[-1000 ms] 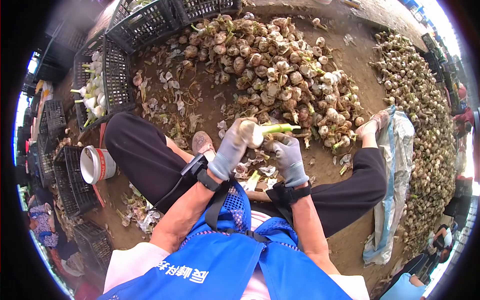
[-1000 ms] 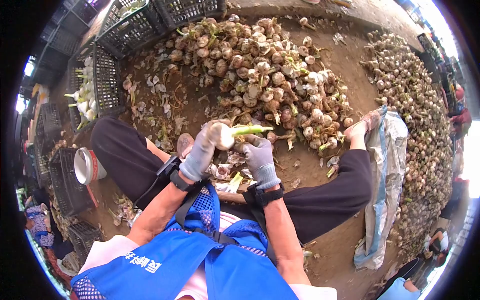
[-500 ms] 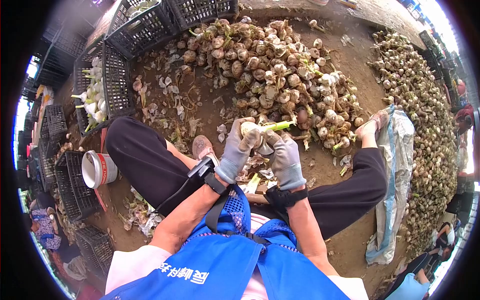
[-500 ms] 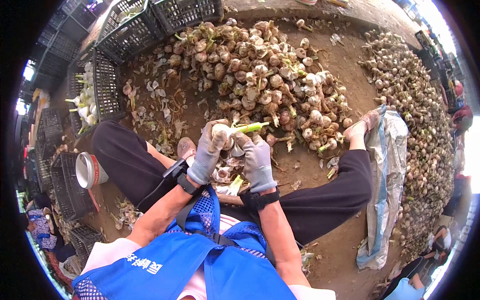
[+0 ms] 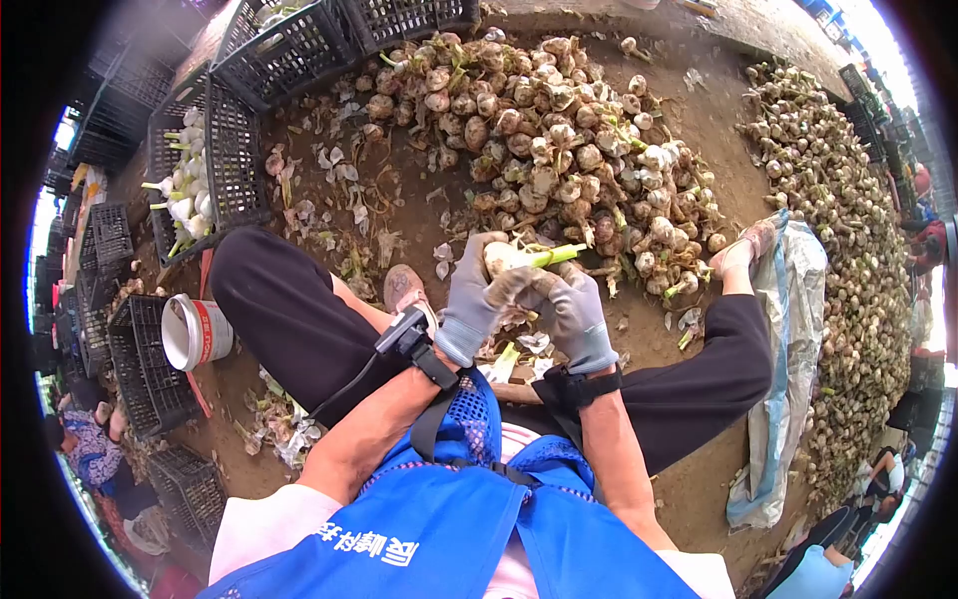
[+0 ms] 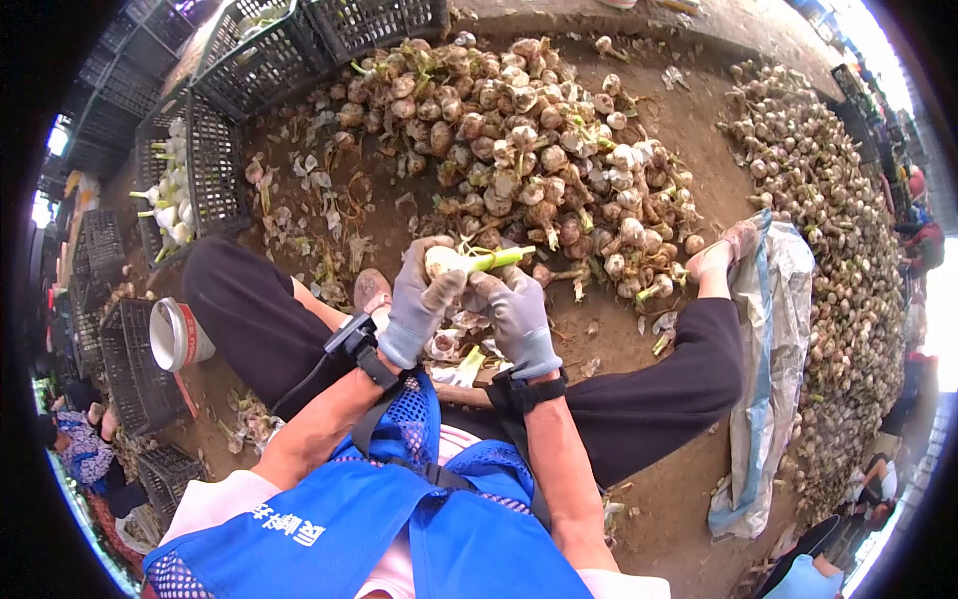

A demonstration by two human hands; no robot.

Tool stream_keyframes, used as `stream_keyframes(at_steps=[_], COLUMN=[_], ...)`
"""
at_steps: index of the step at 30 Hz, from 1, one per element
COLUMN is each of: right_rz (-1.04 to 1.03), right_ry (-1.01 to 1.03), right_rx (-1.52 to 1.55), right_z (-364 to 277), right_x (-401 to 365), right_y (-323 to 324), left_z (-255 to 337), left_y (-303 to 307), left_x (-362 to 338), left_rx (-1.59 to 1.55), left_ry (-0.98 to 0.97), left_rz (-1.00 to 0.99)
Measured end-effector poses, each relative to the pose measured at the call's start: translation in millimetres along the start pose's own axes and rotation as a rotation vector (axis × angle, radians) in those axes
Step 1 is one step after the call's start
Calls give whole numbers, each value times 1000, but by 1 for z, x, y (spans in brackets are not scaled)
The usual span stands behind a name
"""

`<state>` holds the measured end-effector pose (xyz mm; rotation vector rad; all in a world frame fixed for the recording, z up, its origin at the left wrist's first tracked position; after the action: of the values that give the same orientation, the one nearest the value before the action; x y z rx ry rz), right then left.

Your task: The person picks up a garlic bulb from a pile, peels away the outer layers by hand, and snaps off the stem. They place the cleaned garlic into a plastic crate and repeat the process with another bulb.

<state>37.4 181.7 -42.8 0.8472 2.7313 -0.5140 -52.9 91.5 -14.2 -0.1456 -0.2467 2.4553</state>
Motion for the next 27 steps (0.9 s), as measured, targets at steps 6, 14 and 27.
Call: stream_keyframes(at_steps=[6, 14, 27], right_rz=[184, 129, -148], right_ry=[25, 341, 469], right_rx=[49, -547, -596], right_z=[13, 2, -34], right_x=[-1, 11, -20], right_y=[3, 3, -28], left_z=[-9, -69, 16], left_y=[3, 16, 1], left_x=[-6, -27, -6], left_rx=[-44, -337, 109], left_ry=[129, 865, -29], left_rz=[25, 44, -73])
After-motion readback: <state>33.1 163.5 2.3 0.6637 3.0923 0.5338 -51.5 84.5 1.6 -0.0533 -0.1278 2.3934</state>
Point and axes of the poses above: each hand's wrist, its own x-axis towards the middle knuckle, its own y-axis out of the back of the hand, z = x × y, the point moved 9 cm from there along x, towards the middle knuckle, and after that the axes turned 1 degree about -z, right-handed, at the moved point
